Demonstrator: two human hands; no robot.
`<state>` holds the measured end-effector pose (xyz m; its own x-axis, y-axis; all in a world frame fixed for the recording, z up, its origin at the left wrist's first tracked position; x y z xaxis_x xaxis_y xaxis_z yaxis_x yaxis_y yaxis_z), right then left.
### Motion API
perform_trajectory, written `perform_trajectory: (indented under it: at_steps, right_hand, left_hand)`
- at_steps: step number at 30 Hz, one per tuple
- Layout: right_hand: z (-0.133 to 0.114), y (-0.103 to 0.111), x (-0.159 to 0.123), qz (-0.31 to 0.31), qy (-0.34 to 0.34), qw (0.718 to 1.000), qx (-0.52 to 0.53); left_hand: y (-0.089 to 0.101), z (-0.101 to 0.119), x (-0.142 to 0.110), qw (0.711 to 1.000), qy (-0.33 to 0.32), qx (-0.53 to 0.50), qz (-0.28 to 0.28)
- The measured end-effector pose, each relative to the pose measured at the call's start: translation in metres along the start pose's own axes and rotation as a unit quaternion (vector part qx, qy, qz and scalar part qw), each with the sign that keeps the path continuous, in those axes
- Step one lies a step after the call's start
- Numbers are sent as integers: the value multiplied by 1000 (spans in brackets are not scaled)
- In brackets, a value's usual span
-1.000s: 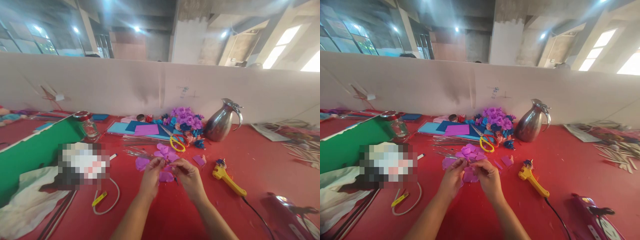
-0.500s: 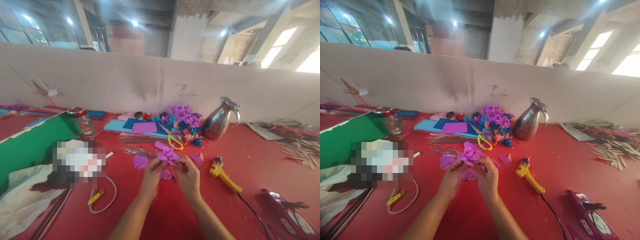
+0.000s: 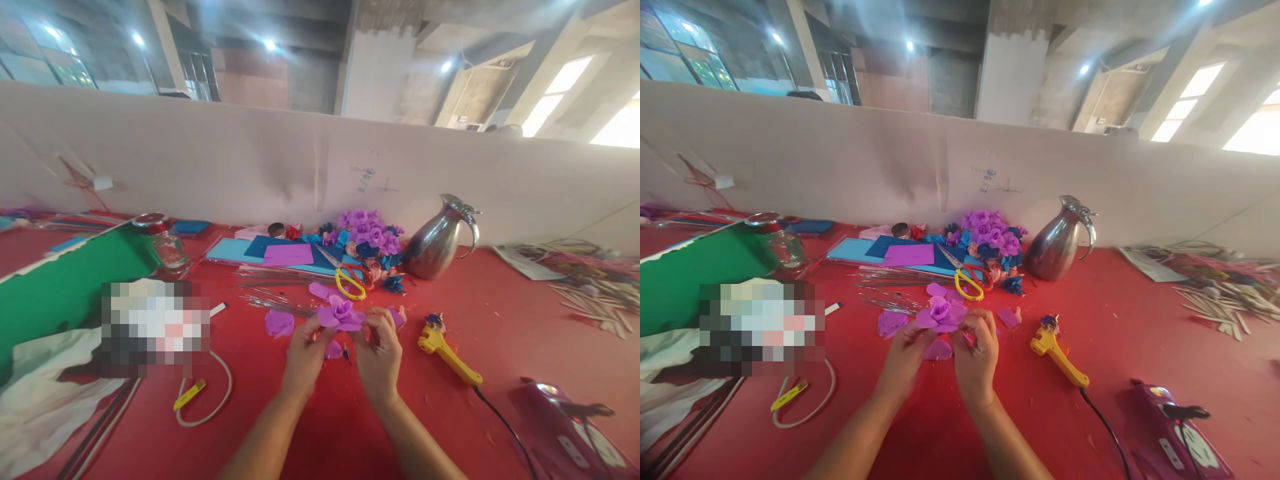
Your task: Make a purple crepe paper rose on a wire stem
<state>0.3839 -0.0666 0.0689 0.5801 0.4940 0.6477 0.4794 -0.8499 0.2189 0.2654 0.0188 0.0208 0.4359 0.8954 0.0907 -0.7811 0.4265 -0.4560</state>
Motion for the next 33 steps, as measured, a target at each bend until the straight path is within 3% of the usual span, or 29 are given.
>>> perform_trajectory:
  at_steps: [12, 16, 23, 33]
  right_hand:
    - [-2, -6, -9, -41, -6, 999, -18]
    - [0, -7, -9, -51, -25, 998, -19]
    - [-1, -6, -8, -54, -45, 998, 4]
    - [6, -15, -8, -100, -48, 993, 41]
  left_hand:
    - [2, 8, -2, 999, -14, 42, 26]
    - [4, 14, -3, 993, -46, 99, 36]
    - [-12, 41, -14, 953, -189, 237, -6]
    - [-18, 48, -22, 899, -256, 355, 0]
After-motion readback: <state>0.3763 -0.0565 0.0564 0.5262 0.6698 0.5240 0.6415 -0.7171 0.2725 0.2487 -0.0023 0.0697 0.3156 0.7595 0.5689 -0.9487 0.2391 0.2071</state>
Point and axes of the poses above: each hand's wrist, its own x-axis towards the middle knuckle, its own y-axis out of the back of the hand, z = x × y, the point moved 9 cm from there along x, towards the middle knuckle, and after that the axes turned 14 degrees about -x, right-handed, at the moved point
